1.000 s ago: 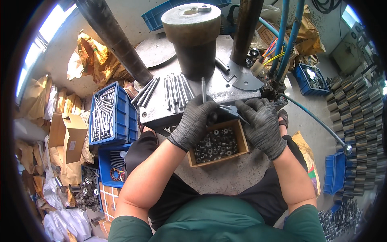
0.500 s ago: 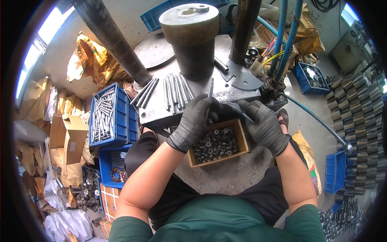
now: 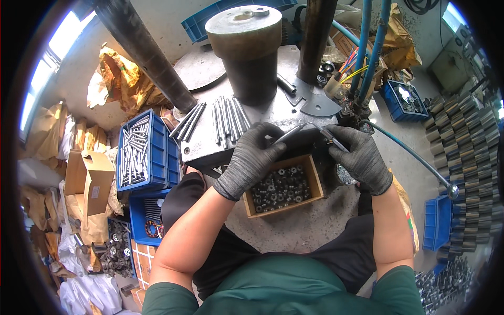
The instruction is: Insert metal pins or rods into a larger metal assembly using a press-like machine.
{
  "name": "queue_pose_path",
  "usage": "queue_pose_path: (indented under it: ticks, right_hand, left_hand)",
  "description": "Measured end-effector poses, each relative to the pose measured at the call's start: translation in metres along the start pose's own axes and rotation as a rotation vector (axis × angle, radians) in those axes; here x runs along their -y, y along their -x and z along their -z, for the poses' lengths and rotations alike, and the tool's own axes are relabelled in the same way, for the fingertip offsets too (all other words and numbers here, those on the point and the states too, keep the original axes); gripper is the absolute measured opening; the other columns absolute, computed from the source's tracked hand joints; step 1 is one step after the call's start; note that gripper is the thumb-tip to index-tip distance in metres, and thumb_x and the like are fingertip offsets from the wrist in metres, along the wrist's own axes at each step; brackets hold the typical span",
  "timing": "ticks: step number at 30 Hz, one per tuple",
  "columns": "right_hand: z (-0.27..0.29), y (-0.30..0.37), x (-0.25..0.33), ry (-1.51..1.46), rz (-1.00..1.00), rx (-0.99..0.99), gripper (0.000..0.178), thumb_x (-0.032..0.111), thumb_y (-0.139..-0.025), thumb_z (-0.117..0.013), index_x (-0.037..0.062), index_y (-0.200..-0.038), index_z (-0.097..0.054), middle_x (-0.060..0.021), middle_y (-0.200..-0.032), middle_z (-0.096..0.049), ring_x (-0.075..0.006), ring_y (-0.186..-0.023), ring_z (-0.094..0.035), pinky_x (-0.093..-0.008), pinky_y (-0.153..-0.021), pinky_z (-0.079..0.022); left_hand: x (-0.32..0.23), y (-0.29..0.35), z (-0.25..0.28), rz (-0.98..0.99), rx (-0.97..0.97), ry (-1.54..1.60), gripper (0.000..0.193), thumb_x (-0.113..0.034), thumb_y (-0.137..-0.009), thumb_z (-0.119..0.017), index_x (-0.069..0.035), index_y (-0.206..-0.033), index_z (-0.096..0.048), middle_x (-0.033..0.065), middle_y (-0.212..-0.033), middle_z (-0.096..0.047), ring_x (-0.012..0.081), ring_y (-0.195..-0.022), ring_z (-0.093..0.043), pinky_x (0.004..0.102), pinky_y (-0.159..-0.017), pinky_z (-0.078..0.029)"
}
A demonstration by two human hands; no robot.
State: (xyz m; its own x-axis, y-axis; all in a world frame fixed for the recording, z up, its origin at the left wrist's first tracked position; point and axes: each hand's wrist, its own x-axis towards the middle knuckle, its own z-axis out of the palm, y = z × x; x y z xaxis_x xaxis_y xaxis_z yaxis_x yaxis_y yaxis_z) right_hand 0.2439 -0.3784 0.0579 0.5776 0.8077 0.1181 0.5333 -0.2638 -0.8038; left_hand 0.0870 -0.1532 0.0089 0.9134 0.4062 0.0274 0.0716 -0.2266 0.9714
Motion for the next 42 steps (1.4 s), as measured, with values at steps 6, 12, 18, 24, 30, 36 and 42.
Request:
queue_pose_path:
  ticks: [6,12,18,24,30,36,42]
  right_hand:
    - [0.007,0.002,-0.007,0.060,-0.024,0.001,0.041,0.009,-0.091,-0.073,-0.0019,-0.129,-0.068,-0.0176,-0.118,-0.074,-0.0223,-0.108,-0.071,-0.0320,-0.096,-0.055]
    - [0.017,0.005,-0.002,-0.033,-0.101,0.202,0.045,0.008,-0.087,-0.074,-0.0028,-0.131,-0.067,-0.0164,-0.117,-0.074,-0.0191,-0.106,-0.071,-0.0315,-0.095,-0.055]
    - [0.002,0.006,0.006,-0.006,-0.112,0.269,0.046,0.007,-0.086,-0.072,0.0006,-0.132,-0.067,-0.0151,-0.109,-0.076,-0.0157,-0.098,-0.071,-0.0309,-0.089,-0.057]
    - [-0.011,0.005,-0.006,-0.083,-0.188,0.377,0.049,0.009,-0.087,-0.070,0.0028,-0.135,-0.065,-0.0105,-0.097,-0.076,-0.0124,-0.070,-0.068,-0.0271,-0.064,-0.057]
    - [-0.016,0.004,-0.006,-0.068,-0.117,0.391,0.050,0.011,-0.087,-0.072,0.0035,-0.137,-0.064,-0.0116,-0.099,-0.076,-0.0137,-0.071,-0.070,-0.0273,-0.064,-0.057]
    - [-0.019,0.004,-0.005,-0.086,-0.113,0.406,0.050,0.010,-0.088,-0.073,0.0039,-0.137,-0.064,-0.0163,-0.115,-0.073,-0.0223,-0.103,-0.071,-0.0340,-0.091,-0.056]
    - [-0.038,0.000,-0.022,0.163,0.247,0.180,0.048,0.009,-0.088,-0.072,0.0030,-0.135,-0.063,-0.0125,-0.111,-0.070,-0.0232,-0.108,-0.067,-0.0334,-0.093,-0.054]
  left_hand:
    - [-0.006,0.002,0.001,-0.026,0.001,-0.032,0.026,-0.011,-0.095,-0.074,-0.002,-0.118,-0.066,0.0039,-0.093,-0.068,0.0090,-0.087,-0.065,0.0264,-0.078,-0.056]
    - [-0.010,0.004,0.002,0.011,0.130,0.067,0.030,-0.019,-0.098,-0.071,0.000,-0.122,-0.067,0.0081,-0.103,-0.071,0.0144,-0.099,-0.066,0.0305,-0.090,-0.055]
    - [-0.003,0.007,-0.002,-0.015,0.141,0.241,0.036,-0.022,-0.102,-0.062,0.002,-0.128,-0.067,0.0115,-0.113,-0.073,0.0170,-0.107,-0.065,0.0326,-0.100,-0.051]
    - [-0.004,0.007,-0.007,-0.019,0.217,0.403,0.040,-0.012,-0.096,-0.057,0.006,-0.130,-0.064,0.0144,-0.117,-0.071,0.0172,-0.110,-0.065,0.0322,-0.101,-0.051]
    - [-0.010,0.008,-0.009,0.177,0.250,0.724,0.044,-0.005,-0.093,-0.052,0.010,-0.135,-0.055,0.0200,-0.123,-0.067,0.0257,-0.120,-0.065,0.0368,-0.102,-0.057]
    - [-0.010,0.004,-0.006,0.317,0.312,0.904,0.052,-0.004,-0.089,-0.052,0.012,-0.139,-0.050,0.0210,-0.118,-0.069,0.0186,-0.087,-0.072,0.0344,-0.093,-0.061]
    - [-0.013,0.000,-0.007,0.316,0.317,1.060,0.057,-0.010,-0.092,-0.054,0.010,-0.144,-0.044,0.0189,-0.113,-0.070,0.0083,-0.054,-0.059,0.0256,-0.069,-0.062]
